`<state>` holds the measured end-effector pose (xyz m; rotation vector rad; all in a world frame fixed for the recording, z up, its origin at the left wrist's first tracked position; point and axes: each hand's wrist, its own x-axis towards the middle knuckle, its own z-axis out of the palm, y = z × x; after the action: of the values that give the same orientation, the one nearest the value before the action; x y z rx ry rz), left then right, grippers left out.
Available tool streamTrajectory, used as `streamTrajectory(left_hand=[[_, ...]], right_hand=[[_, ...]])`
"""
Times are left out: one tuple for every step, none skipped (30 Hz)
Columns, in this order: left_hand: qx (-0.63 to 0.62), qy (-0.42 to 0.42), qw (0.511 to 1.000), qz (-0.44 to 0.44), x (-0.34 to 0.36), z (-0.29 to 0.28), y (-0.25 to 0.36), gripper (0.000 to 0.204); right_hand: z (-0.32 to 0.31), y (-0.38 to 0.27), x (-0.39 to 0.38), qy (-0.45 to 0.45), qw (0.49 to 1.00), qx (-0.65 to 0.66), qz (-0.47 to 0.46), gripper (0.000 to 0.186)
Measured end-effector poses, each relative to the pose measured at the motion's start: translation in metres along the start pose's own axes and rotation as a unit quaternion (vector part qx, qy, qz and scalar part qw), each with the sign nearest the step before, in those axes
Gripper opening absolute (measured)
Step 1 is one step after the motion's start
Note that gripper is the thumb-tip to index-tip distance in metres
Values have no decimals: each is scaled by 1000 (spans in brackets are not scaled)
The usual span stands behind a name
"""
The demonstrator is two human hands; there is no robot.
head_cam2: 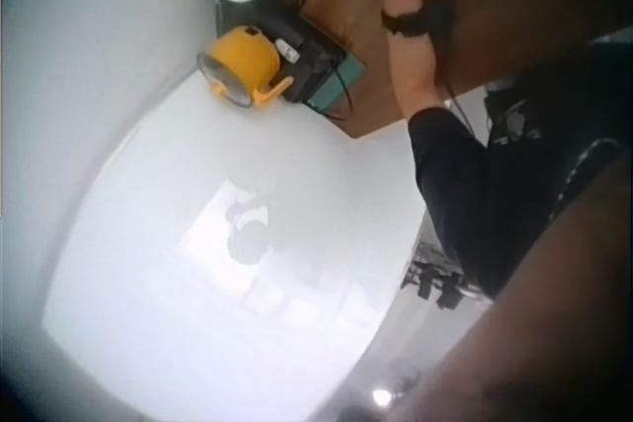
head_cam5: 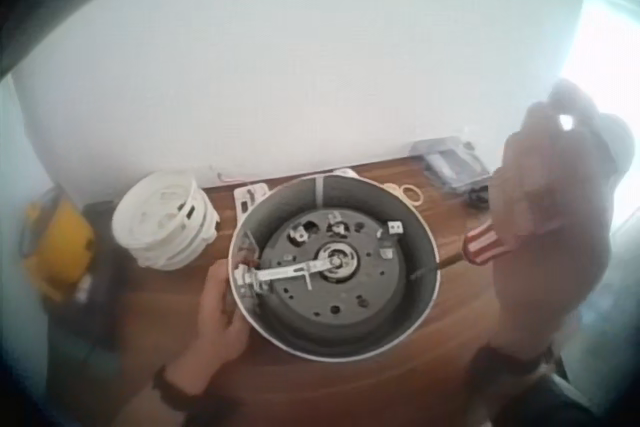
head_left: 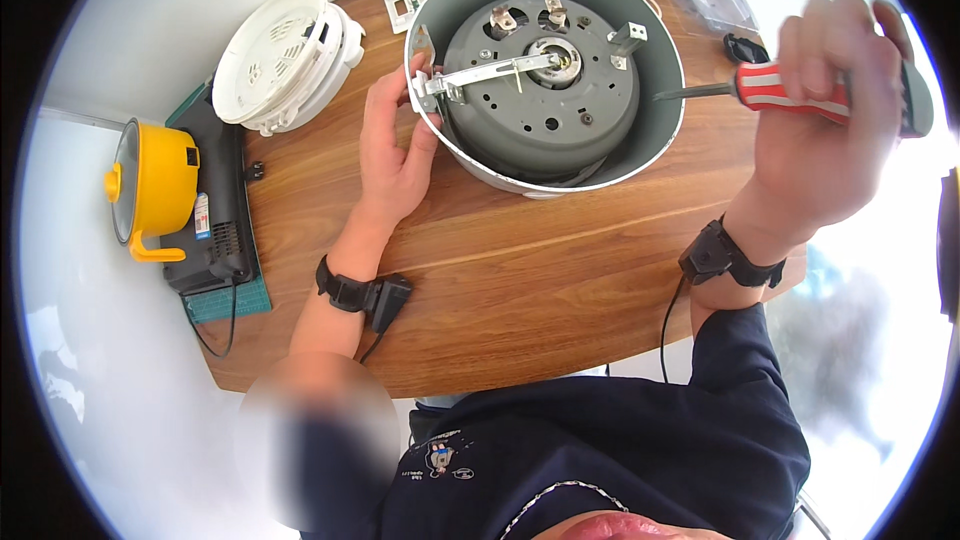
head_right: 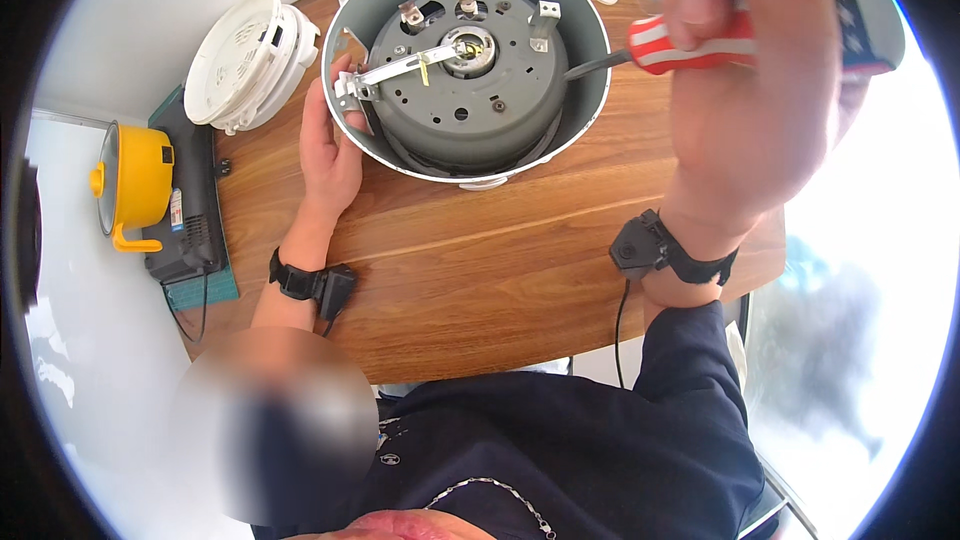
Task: The person uses a screwdriver to tighten screws on the internal components of a disassembled appliance. They manipulate wires and small parts within the device's housing on a wooden table.
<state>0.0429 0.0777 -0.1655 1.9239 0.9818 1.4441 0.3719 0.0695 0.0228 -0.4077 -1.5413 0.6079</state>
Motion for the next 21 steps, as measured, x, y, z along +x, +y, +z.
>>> streamTrajectory(left_hand=[[0, 2, 1000, 1, 0, 0, -3, 50], [0, 4, 1000, 2, 0, 0, -5, 49], [4, 7, 1000, 2, -1, 0, -6, 48], [2, 12, 1000, 5, -2, 0, -6, 47], [1, 18, 1000, 8, -1, 1, -5, 46], [-1, 22, 1000, 11, -1, 1, -4, 45], [7, 22, 1000, 5, -2, 2, -3, 44], [16, 22, 1000, -1, -4, 2, -2, 44], [25, 25, 999, -8, -6, 1, -2, 43], [29, 27, 999, 3, -6, 1, -2, 43], [32, 30, 999, 13, -6, 1, -4, 43], [36, 31, 999, 25, -6, 1, -5, 43], [29, 32, 999, 24, -5, 1, -5, 43], [22, 32, 999, 23, -5, 2, -5, 43], [16, 32, 999, 23, -5, 2, -5, 42], [5, 35, 999, 23, -5, 2, -6, 42], [-5, 37, 999, 23, -6, 3, -8, 42], [-17, 39, 999, 23, -6, 4, -9, 42], [-12, 39, 999, 21, -7, 3, -9, 43], [-8, 40, 999, 20, -8, 3, -9, 43], [-3, 41, 999, 18, -7, 3, -8, 44]], right_hand=[[10, 3, 1, 3, 999, 29, 14, 25], [17, 5, 1, 6, 998, 58, 27, 27], [21, 7, 2, -2, 998, 54, 29, 29], [24, 9, 3, -10, 998, 48, 30, 31], [28, 10, 8, -40, 999, 25, 10, 29], [42, 10, 7, 19, 1000, 12, 20, 33], [56, 10, 5, 78, 996, -2, 31, 36], [71, 10, 3, 137, 990, -14, 43, 39], [77, 1, 10, 114, 992, -34, 45, 41], [78, 4, 11, 106, 993, -36, 49, 42], [77, 5, 11, 98, 993, -38, 53, 44], [77, 6, 12, 92, 993, -41, 56, 45], [82, 6, 12, 89, 994, -42, 46, 46], [83, 8, 12, 95, 993, -45, 46, 46], [84, 10, 11, 100, 993, -47, 45, 46], [83, 14, 8, 114, 991, -52, 55, 47], [82, 17, 7, 117, 990, -54, 60, 47], [81, 19, 6, 119, 989, -57, 65, 47], [80, 20, 7, 112, 990, -57, 66, 47], [79, 22, 7, 107, 991, -61, 59, 47], [78, 24, 7, 102, 991, -66, 51, 46]])
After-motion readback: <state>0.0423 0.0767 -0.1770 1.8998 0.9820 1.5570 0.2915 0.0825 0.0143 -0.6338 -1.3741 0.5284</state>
